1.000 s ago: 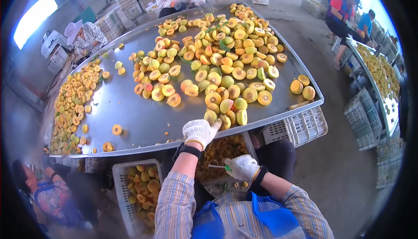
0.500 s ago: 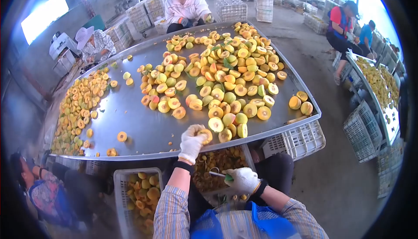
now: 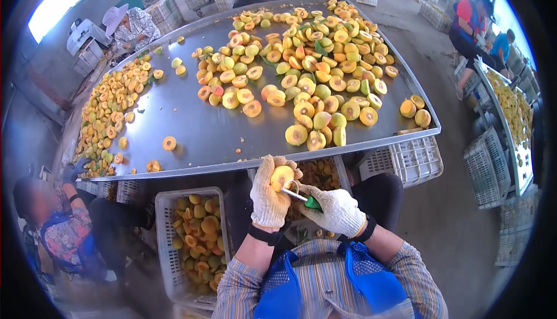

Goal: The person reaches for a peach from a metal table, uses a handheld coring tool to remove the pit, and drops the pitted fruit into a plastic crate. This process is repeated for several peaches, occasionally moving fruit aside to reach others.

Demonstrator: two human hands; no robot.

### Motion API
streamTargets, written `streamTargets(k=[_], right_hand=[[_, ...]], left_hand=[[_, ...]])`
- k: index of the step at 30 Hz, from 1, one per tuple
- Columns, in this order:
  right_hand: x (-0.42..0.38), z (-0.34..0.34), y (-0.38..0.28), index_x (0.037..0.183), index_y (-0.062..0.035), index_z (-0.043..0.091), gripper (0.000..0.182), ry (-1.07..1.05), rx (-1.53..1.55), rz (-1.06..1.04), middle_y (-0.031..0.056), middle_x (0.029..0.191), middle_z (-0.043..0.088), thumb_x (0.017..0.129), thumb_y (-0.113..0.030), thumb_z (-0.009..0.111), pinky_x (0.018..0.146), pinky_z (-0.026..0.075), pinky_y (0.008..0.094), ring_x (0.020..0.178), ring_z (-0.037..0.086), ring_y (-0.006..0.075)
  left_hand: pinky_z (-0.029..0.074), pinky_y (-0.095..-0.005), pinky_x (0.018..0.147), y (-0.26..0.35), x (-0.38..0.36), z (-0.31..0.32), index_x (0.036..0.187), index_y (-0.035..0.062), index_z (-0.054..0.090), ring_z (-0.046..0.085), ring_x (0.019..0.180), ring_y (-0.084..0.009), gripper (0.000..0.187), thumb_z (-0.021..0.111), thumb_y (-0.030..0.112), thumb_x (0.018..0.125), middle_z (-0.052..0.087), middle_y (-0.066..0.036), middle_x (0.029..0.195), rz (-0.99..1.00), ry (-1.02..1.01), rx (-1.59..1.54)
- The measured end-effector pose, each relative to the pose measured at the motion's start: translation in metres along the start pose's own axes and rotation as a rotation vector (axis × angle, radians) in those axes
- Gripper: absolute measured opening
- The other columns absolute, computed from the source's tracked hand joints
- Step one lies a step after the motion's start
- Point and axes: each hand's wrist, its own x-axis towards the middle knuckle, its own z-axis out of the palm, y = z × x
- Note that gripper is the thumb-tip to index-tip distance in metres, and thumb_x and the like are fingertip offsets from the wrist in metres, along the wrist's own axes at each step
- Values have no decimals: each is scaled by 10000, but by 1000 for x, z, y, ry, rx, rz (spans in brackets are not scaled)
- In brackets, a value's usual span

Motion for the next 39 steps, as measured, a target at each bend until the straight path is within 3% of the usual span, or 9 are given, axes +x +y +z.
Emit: streamTargets(k=[2,9,14,18,28,31,35,37,39], right_hand=[[-1,4,2,1182,-93,634,421,43,-101,-70,129,753,691,858,-355,694,573,554,423,636,684,321],[-4,3,1,1166,-79,635,423,20,-143,-45,129,752,690,833,-328,713,574,554,421,638,685,322],[-8,30,26,1081,-134,693,478,-110,-41,85,126,747,695,759,-472,793,624,572,402,670,694,322],[1,20,33,1128,-158,673,356,-346,-208,119,100,787,713,833,-349,730,637,575,407,708,712,283],[-14,18,24,994,-107,738,278,-304,148,39,103,680,688,888,-362,711,592,563,361,614,698,243],[-17,31,18,1062,-86,755,296,-542,851,124,64,755,717,834,-275,757,605,526,308,623,646,140],[-12,28,29,1081,-51,744,270,-736,877,242,18,859,743,823,-118,786,764,543,278,815,687,110],[-8,29,27,1120,-78,735,326,-680,830,159,44,815,736,821,-196,790,713,544,290,759,688,125],[1,1,12,1067,-77,750,319,-647,423,279,97,788,720,826,-284,729,630,517,318,622,650,183]], left_hand=[[576,-415,712,-2,-11,9,1000,37,633,668,820,-318,421,562,452,1000,670,-163,922,15,14,90],[566,-422,697,-13,-21,10,952,31,657,664,811,-317,506,513,514,1004,670,-167,905,-37,86,7],[551,-414,681,-17,-30,14,916,28,678,654,782,-316,613,466,599,986,672,-170,883,-70,102,6],[537,-403,653,-23,-33,14,861,33,679,650,757,-313,660,457,644,968,677,-169,849,-44,183,122],[472,-368,519,-16,-26,23,665,65,614,606,588,-319,761,353,716,963,629,-178,659,-61,178,353],[470,-363,513,-15,-21,19,595,76,583,593,570,-327,777,326,701,978,607,-175,621,-56,-157,215],[480,-356,525,-16,-13,13,632,71,600,571,560,-324,759,294,659,1004,578,-157,622,-84,-492,-120],[487,-354,551,-4,-16,18,774,69,640,583,602,-313,682,331,630,1008,616,-146,723,24,248,67],[509,-383,606,21,-11,-30,833,55,643,619,662,-295,631,411,621,987,642,-132,784,156,242,79]])
